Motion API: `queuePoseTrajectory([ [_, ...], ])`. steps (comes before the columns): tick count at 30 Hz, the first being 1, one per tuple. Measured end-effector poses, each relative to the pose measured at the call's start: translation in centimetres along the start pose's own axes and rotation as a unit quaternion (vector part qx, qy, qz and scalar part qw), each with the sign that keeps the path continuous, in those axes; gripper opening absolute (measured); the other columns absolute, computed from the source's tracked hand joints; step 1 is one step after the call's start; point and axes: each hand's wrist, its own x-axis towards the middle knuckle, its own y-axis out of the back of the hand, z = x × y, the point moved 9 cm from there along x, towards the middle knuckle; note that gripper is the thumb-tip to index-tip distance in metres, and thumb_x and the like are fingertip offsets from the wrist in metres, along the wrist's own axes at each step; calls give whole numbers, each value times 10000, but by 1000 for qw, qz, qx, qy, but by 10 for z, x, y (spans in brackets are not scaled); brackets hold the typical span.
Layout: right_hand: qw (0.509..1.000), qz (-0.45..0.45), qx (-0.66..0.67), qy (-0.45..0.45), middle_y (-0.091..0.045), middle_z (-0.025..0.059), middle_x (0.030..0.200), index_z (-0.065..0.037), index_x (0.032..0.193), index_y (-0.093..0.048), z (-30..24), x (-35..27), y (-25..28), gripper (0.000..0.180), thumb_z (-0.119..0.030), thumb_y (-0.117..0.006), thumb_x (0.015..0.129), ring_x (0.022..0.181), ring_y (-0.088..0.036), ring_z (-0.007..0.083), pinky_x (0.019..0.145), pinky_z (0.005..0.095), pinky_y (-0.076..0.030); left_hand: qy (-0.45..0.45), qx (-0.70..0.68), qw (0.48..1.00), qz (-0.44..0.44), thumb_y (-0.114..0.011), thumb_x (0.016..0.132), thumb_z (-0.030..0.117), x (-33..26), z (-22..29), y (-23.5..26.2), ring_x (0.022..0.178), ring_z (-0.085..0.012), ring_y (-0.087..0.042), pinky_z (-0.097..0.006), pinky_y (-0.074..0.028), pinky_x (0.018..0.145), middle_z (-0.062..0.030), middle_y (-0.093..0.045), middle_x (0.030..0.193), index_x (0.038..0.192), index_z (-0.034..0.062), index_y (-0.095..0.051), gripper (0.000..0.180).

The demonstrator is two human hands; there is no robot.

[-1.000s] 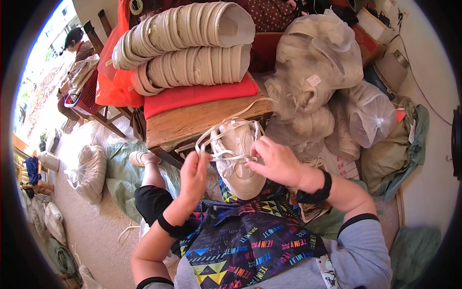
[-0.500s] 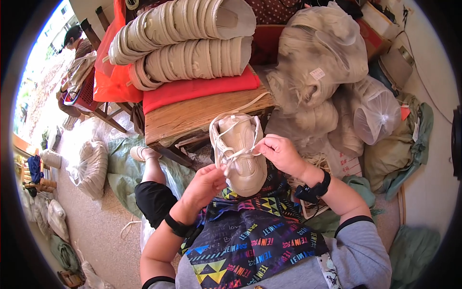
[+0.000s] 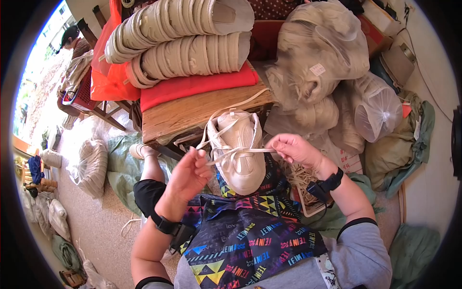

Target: The recorder is lacing a white sneaker in a workshop setting.

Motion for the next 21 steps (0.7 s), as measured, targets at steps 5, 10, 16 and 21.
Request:
queuePoseTrajectory([
  [5,900,-5,-310,307,-658,35,924,-35,1092,-657,-63,-28,-67,257,-197,-685,895,845,-617,176,752,305,-507,-55,81,994,-50,-408,1046,299,-9,39,-80,570,-106,-339,-256,-329,557,23,-376,668,778,84,-516,360],
  [10,730,-69,-532,423,-585,156,1238,-4,1094,-631,-36,-44,-132,349,-180,-721,806,1171,-545,328,1029,421,-436,-99,217,957,-167,-415,1040,274,-21,43,-185,544,-110,-322,-271,-325,532,18,-373,666,770,97,-481,330],
  [16,750,-29,-502,430,-619,131,1185,-13,1067,-630,-38,-46,-124,310,-166,-711,810,1124,-579,302,1011,407,-446,-175,208,901,-339,-346,1062,214,-71,80,-271,587,-94,-322,-276,-340,579,12,-354,715,811,79,-460,306],
  [21,855,95,-409,305,-649,116,992,0,1103,-590,-49,-3,-91,320,-111,-703,826,976,-625,282,866,378,-502,-256,236,917,-194,-364,1066,243,-58,84,-233,610,-101,-350,-262,-358,618,-8,-421,802,972,37,-538,286],
])
